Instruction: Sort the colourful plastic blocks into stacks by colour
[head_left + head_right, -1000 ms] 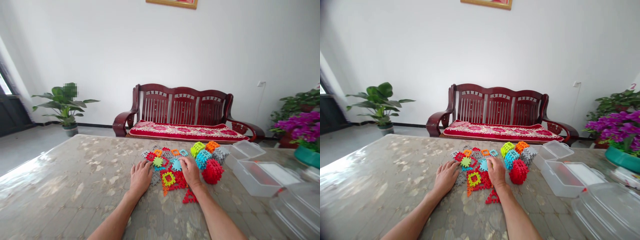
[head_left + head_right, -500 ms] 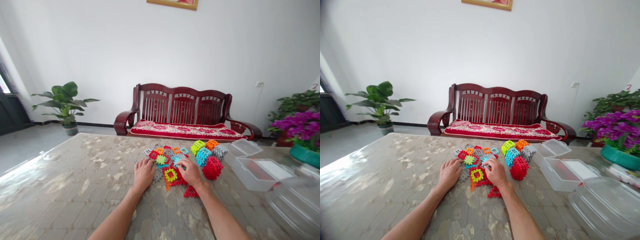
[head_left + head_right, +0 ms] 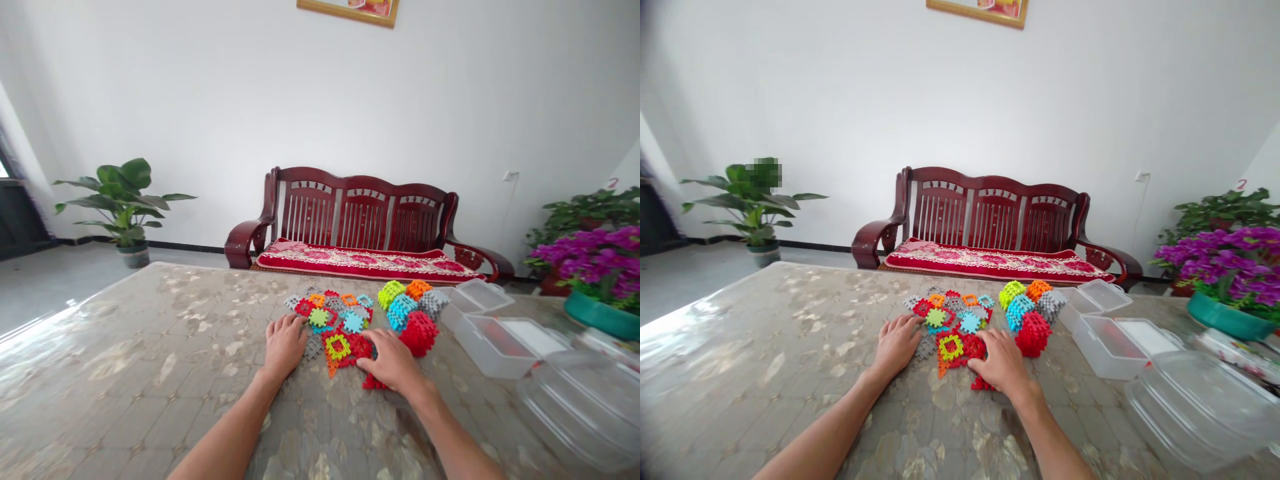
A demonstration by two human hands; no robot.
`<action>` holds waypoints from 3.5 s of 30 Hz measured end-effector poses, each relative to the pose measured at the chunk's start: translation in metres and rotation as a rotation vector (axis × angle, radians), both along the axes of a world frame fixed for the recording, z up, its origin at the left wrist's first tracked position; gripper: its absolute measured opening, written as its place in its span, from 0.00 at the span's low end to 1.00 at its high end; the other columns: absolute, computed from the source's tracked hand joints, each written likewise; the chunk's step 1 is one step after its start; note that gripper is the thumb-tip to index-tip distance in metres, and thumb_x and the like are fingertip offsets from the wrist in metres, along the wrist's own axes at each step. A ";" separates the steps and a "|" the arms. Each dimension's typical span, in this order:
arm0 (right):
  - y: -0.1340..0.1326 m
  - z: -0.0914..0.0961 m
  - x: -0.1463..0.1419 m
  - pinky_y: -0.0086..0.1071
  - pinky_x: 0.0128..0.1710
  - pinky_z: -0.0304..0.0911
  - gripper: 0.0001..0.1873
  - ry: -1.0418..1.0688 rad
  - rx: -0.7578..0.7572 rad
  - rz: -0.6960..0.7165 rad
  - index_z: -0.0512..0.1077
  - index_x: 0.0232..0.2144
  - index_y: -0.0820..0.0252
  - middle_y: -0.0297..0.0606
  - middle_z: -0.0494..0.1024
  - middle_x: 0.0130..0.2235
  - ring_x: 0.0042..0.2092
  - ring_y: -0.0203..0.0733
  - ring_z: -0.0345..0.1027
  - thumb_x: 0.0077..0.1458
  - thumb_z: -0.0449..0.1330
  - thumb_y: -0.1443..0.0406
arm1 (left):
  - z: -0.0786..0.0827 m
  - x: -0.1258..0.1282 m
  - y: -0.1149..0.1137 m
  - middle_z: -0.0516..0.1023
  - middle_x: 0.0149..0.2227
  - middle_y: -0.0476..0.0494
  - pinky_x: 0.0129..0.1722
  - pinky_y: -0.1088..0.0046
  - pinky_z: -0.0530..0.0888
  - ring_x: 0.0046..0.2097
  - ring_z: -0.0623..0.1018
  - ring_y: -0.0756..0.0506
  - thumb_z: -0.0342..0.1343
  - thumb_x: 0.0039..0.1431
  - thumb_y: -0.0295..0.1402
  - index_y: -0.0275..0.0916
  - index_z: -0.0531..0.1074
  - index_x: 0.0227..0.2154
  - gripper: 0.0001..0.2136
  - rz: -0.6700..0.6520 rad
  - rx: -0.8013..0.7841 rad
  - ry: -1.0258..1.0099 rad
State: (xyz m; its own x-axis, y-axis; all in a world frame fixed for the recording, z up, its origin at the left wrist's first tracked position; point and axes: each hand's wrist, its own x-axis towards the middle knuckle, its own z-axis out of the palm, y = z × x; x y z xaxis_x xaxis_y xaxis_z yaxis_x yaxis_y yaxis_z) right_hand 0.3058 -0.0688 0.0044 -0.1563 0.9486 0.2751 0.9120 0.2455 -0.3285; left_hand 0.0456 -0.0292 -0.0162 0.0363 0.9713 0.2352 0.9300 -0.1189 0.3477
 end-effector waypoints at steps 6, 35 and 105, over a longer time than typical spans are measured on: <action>0.000 -0.011 0.000 0.41 0.51 0.62 0.22 0.024 0.038 -0.022 0.78 0.48 0.52 0.41 0.80 0.46 0.50 0.52 0.71 0.48 0.67 0.62 | 0.002 0.000 -0.001 0.72 0.60 0.44 0.64 0.51 0.56 0.64 0.66 0.40 0.45 0.62 0.32 0.47 0.72 0.53 0.19 -0.003 0.000 0.011; -0.011 0.037 0.097 0.42 0.48 0.65 0.23 0.163 0.506 -0.451 0.78 0.43 0.58 0.43 0.81 0.43 0.45 0.51 0.72 0.55 0.58 0.49 | -0.008 -0.002 0.006 0.72 0.60 0.44 0.63 0.52 0.57 0.63 0.66 0.40 0.44 0.64 0.34 0.48 0.71 0.55 0.19 -0.020 0.013 0.057; -0.016 -0.011 -0.043 0.42 0.59 0.57 0.19 -0.013 0.170 0.238 0.75 0.49 0.52 0.36 0.75 0.55 0.57 0.47 0.64 0.54 0.61 0.67 | 0.000 0.002 0.000 0.72 0.60 0.43 0.63 0.56 0.58 0.63 0.67 0.40 0.46 0.63 0.34 0.47 0.72 0.54 0.19 -0.013 0.020 0.055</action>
